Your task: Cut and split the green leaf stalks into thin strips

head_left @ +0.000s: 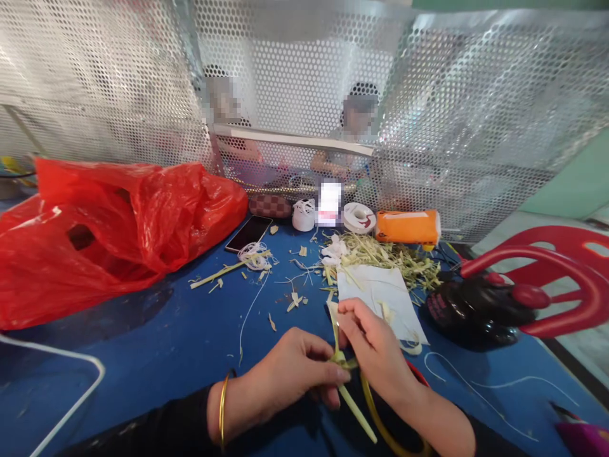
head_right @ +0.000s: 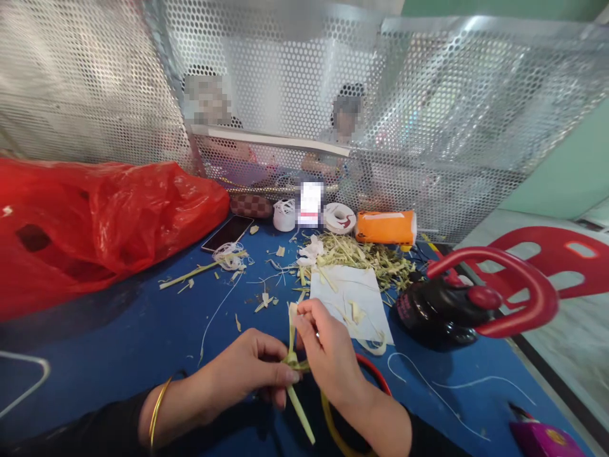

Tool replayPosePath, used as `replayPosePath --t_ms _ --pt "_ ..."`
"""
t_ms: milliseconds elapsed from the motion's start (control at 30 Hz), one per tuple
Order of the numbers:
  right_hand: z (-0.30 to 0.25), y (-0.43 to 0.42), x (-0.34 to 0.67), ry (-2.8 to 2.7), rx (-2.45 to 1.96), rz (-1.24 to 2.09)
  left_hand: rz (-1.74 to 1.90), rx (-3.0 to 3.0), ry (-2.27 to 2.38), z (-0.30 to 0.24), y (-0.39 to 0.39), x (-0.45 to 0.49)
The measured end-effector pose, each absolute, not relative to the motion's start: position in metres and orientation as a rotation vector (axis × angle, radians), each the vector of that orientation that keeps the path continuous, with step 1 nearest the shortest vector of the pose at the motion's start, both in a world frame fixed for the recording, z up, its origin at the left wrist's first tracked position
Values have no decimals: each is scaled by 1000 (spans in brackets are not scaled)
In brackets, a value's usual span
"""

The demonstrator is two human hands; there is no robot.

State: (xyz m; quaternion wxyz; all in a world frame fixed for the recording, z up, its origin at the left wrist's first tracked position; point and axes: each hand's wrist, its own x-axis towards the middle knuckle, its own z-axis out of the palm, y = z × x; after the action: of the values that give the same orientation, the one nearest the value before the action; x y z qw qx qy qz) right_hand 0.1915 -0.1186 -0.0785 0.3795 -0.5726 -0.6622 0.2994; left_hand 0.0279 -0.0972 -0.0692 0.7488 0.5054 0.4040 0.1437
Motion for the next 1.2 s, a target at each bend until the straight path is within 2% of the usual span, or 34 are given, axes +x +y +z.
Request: replayPosePath --t_ms 167,300,433,533,600,667,767,833,1067,1200 --pt "-66 -111 205 -1989 -1367 589 537 993 951 -68 -87 24" --pt "-68 -108 205 -2120 -1293 412 510 982 931 -70 -86 23" --pt "-69 -113 205 -1981 -1276 10 594 913 969 -71 -86 23" --pt "-68 -124 202 -1906 -1106 -246 710 830 951 -68 -86 23" --pt "-70 -131 196 -1994 -992 -141 769 816 858 -64 -87 22" --pt "-74 -135 187 -2069 -1109 171 817 821 743 -61 -89 23" --pt "-82 -135 174 -1830 -1353 739 845 842 689 -60 -94 26" --pt "-86 -133 169 -1658 -1415 972 828 850 725 -60 -96 28" --pt "-85 -135 165 -1575 -1383 1237 815 840 796 -65 -94 27" --pt "-81 -138 165 -1650 -1338 1262 801 829 837 -65 -92 24"
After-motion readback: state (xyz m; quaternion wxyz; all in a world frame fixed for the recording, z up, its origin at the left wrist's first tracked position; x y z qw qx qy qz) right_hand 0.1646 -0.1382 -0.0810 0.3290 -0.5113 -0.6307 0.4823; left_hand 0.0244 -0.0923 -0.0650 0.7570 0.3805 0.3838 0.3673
